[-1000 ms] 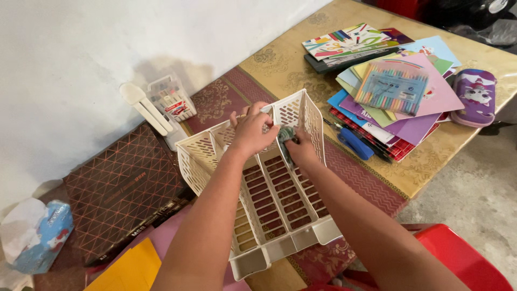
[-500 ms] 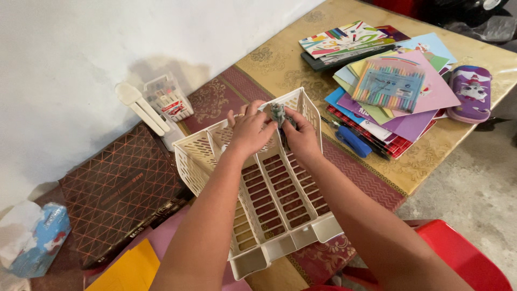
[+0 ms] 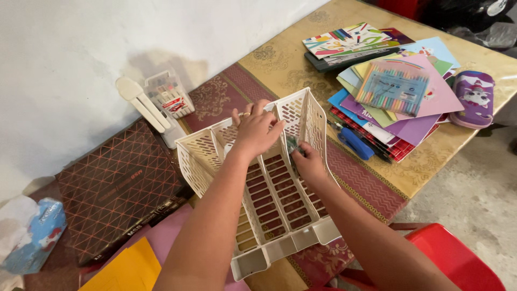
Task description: The person wipes the inside and outside surfaces of a white plastic document rack using a cloth. They systematically clean each compartment and the base, then rotate the rack to clean the back side.
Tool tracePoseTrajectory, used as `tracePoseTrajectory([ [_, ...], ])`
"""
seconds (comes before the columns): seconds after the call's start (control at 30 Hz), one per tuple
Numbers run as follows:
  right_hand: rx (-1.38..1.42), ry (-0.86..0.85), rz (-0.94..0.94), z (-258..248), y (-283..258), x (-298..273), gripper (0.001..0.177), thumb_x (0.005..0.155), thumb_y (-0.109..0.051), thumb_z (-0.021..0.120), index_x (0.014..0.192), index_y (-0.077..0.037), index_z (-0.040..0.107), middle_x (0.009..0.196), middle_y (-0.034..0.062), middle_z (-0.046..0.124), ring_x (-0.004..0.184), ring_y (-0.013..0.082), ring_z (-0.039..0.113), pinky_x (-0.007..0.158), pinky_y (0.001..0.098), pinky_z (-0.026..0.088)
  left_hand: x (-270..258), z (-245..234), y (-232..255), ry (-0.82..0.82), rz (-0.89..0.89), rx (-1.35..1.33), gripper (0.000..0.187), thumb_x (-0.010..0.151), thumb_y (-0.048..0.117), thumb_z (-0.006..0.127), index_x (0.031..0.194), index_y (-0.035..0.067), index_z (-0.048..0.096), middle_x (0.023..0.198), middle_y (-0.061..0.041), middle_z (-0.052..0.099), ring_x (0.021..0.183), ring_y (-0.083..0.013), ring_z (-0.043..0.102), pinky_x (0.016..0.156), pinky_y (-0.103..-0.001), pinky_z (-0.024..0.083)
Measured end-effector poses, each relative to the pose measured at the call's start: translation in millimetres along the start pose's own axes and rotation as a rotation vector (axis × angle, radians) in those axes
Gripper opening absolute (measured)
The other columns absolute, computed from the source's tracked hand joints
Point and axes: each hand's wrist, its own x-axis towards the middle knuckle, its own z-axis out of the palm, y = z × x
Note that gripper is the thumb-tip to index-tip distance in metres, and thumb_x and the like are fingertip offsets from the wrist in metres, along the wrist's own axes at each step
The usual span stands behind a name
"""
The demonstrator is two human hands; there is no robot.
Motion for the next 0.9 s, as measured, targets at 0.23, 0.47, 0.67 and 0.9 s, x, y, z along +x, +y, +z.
tracePoseTrajectory([
  [0.23, -0.009, -0.001, -0.021, 3, -28, -15, 0.042, 0.097, -0.009, 0.06, 0.138, -0.015, 0.062, 0.089, 0.001, 0.065, 0.069, 0.0098, 0.057, 0.057, 0.0268, 0.048, -3, -1, 1, 0.026, 0.01, -0.028, 0.043, 0.099, 0.048, 0.046, 0.099, 0.016, 0.074, 0.156, -0.004, 0.04, 0.15, -0.0262, 0.027, 0.12, -0.068, -0.005],
  [0.47, -0.027, -0.103, -0.558, 14, -92, -13, 0.032, 0.106, -0.005, 0.06, 0.137, -0.006, 0.065, 0.128, 0.0029, 0.067, 0.113, 0.0086, 0.062, 0.097, 0.0239, 0.052, -1, 6, -4, 0.097, 0.015, -0.077, 0.039, 0.1, 0.039, 0.041, 0.119, 0.018, 0.068, 0.154, -0.003, 0.042, 0.149, -0.0301, 0.029, 0.12, -0.068, -0.004],
  [0.67, 0.154, -0.066, -0.211, 15, -68, -5, 0.025, 0.105, -0.01, 0.056, 0.126, -0.009, 0.07, 0.097, -0.0009, 0.069, 0.081, 0.007, 0.061, 0.071, 0.0233, 0.053, 1, 4, -2, 0.042, 0.012, -0.044, 0.046, 0.106, 0.039, 0.033, 0.112, 0.015, 0.072, 0.16, -0.005, 0.037, 0.152, -0.0312, 0.025, 0.121, -0.068, -0.006],
  [0.9, -0.026, -0.005, 0.079, -4, -4, -15, 0.025, 0.101, -0.015, 0.061, 0.124, -0.012, 0.072, 0.079, -0.0012, 0.065, 0.062, 0.0078, 0.053, 0.052, 0.0256, 0.043, -4, -3, 2, 0.019, 0.017, -0.018, 0.045, 0.094, 0.053, 0.049, 0.103, 0.017, 0.075, 0.16, -0.007, 0.036, 0.152, -0.0286, 0.025, 0.12, -0.069, -0.006],
])
